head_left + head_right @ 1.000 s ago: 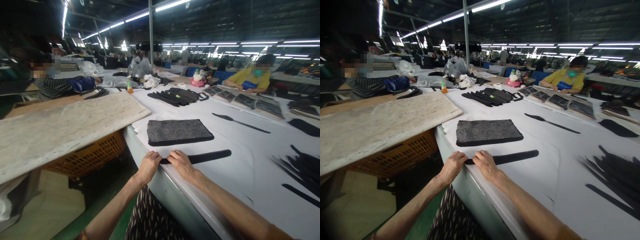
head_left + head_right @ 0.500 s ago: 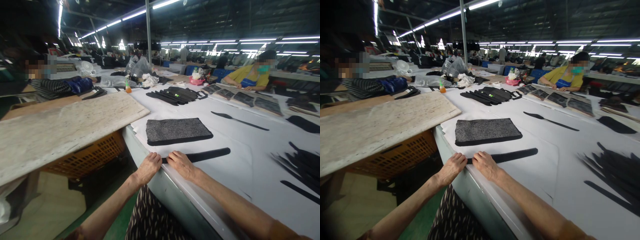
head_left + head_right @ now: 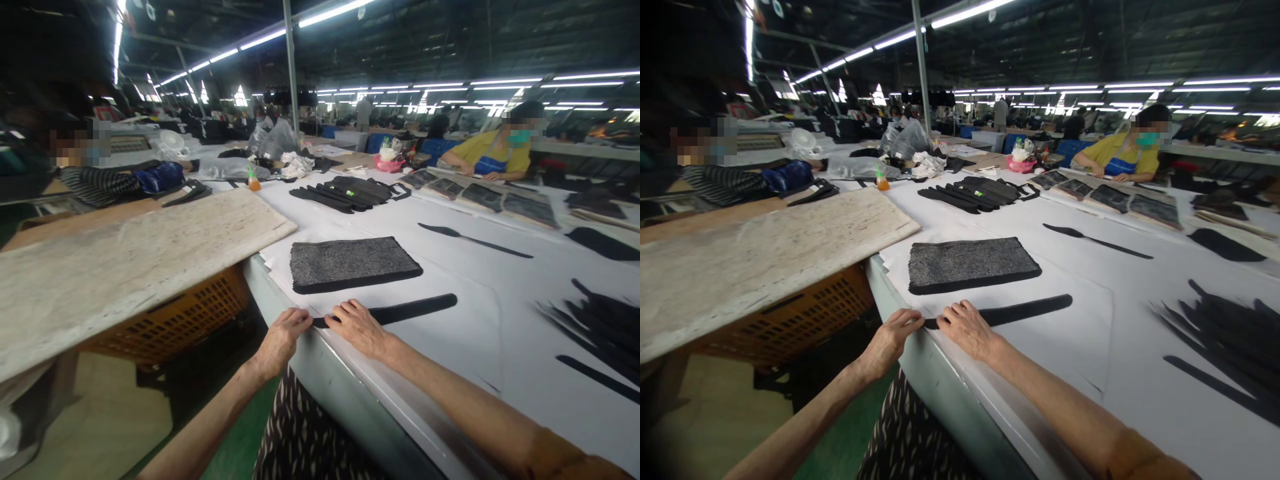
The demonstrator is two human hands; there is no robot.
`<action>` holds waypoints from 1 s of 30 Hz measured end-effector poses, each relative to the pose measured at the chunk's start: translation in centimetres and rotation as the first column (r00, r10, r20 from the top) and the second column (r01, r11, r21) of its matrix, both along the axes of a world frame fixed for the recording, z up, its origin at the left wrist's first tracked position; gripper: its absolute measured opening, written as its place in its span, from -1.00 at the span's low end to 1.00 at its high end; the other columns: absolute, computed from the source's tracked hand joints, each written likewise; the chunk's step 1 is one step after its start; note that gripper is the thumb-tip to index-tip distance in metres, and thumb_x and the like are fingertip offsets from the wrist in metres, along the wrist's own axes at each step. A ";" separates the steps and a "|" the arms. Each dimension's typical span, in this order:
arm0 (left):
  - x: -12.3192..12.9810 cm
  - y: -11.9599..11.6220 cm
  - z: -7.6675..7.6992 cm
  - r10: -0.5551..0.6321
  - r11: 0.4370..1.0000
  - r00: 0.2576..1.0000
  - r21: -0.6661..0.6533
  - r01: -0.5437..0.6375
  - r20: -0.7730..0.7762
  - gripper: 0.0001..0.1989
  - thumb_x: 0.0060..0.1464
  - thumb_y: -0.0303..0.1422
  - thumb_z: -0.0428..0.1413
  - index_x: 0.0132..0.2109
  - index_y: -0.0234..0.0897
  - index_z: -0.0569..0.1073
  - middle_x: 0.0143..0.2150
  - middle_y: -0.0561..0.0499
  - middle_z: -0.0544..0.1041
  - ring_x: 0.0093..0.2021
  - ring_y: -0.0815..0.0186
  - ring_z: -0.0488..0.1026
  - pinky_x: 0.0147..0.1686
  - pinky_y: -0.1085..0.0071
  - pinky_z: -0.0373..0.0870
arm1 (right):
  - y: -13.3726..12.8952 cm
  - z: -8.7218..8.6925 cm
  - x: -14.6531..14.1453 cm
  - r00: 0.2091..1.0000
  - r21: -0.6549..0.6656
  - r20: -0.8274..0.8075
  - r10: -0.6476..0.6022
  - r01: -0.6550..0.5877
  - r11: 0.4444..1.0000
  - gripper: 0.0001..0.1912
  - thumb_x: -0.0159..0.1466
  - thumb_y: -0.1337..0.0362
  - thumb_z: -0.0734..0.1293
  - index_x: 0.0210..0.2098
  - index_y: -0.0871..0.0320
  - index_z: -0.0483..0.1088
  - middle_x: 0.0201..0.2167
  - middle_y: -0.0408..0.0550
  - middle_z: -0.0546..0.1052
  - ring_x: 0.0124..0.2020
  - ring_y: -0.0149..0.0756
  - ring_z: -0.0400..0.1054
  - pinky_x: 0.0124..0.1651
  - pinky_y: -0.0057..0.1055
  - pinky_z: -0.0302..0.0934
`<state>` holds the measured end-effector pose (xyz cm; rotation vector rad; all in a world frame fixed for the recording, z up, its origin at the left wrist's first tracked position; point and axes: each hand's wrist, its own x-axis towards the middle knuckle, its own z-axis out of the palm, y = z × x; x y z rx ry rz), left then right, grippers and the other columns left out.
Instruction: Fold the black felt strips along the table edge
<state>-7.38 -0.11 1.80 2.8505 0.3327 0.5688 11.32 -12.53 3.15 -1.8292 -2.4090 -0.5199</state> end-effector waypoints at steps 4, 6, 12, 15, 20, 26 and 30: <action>-0.3 -0.2 -0.8 0.064 0.982 0.995 -0.184 -0.049 0.077 -0.49 0.02 -0.69 -0.21 -0.04 -0.28 0.48 -0.06 -0.11 0.48 -0.03 0.23 0.36 -0.01 0.26 0.40 | -0.4 0.0 0.4 1.000 -0.015 -0.001 0.008 -0.008 1.000 -0.77 0.26 0.51 0.22 -0.11 0.20 0.33 -0.29 -0.02 0.35 -0.24 -0.23 0.19 -0.15 -0.29 0.10; -0.3 -0.7 -0.9 0.109 0.954 0.988 -0.290 -0.073 0.111 -0.52 0.03 -0.66 -0.19 -0.08 -0.27 0.50 -0.05 -0.11 0.48 -0.02 0.24 0.38 0.01 0.26 0.38 | -0.7 0.1 0.6 1.000 -0.026 0.000 0.002 -0.002 1.000 -0.75 0.25 0.52 0.22 -0.09 0.20 0.33 -0.29 -0.02 0.35 -0.24 -0.23 0.19 -0.16 -0.29 0.10; 0.2 -2.0 -0.5 0.486 0.713 0.848 -0.657 -0.245 0.211 -0.71 0.17 -0.25 -0.09 -0.25 -0.29 0.47 -0.26 -0.06 0.50 -0.24 0.24 0.43 -0.20 0.35 0.38 | -0.2 0.2 -0.5 1.000 -0.036 0.002 0.017 -0.017 0.999 -0.80 0.25 0.51 0.24 -0.15 0.19 0.32 -0.29 -0.03 0.36 -0.25 -0.22 0.20 -0.21 -0.30 0.10; 0.7 -2.0 -0.7 0.536 0.515 0.843 -0.807 -0.289 0.040 -0.58 0.08 -0.05 -0.02 -0.50 -0.30 0.40 -0.60 0.07 0.34 -0.53 0.34 0.29 -0.49 0.43 0.23 | 0.8 0.1 -1.4 0.999 -0.020 0.013 0.033 -0.033 0.999 -0.87 0.29 0.47 0.22 -0.20 0.18 0.32 -0.31 -0.04 0.36 -0.26 -0.23 0.20 -0.23 -0.31 0.11; 1.4 -1.5 -1.2 0.549 0.259 0.835 -0.942 -0.214 -0.038 -0.63 -0.14 -0.07 0.14 -0.59 -0.31 0.37 -0.67 0.11 0.28 -0.59 0.40 0.21 -0.52 0.46 0.13 | 1.9 0.1 -2.0 0.998 -0.008 0.017 0.056 -0.056 0.998 -0.89 0.29 0.46 0.22 -0.22 0.18 0.32 -0.32 -0.06 0.35 -0.26 -0.23 0.21 -0.24 -0.31 0.12; 1.1 -1.2 -1.6 0.570 0.137 0.819 -0.973 -0.185 -0.075 -0.67 -0.21 -0.11 0.15 -0.61 -0.31 0.38 -0.64 0.08 0.34 -0.60 0.39 0.24 -0.55 0.45 0.16 | 1.4 0.2 -0.2 0.993 -0.042 0.042 0.110 -0.108 0.993 -0.86 0.28 0.51 0.20 -0.25 0.23 0.34 -0.32 -0.04 0.35 -0.27 -0.24 0.21 -0.24 -0.33 0.14; 0.6 -0.8 -2.4 0.587 0.092 0.803 -0.977 -0.192 -0.103 -0.68 -0.22 -0.13 0.16 -0.63 -0.32 0.38 -0.64 0.07 0.35 -0.61 0.40 0.25 -0.57 0.46 0.17 | 0.6 -0.3 1.2 0.995 -0.019 0.018 0.103 -0.102 0.995 -0.83 0.30 0.52 0.16 -0.30 0.23 0.36 -0.36 -0.04 0.35 -0.30 -0.26 0.20 -0.24 -0.34 0.14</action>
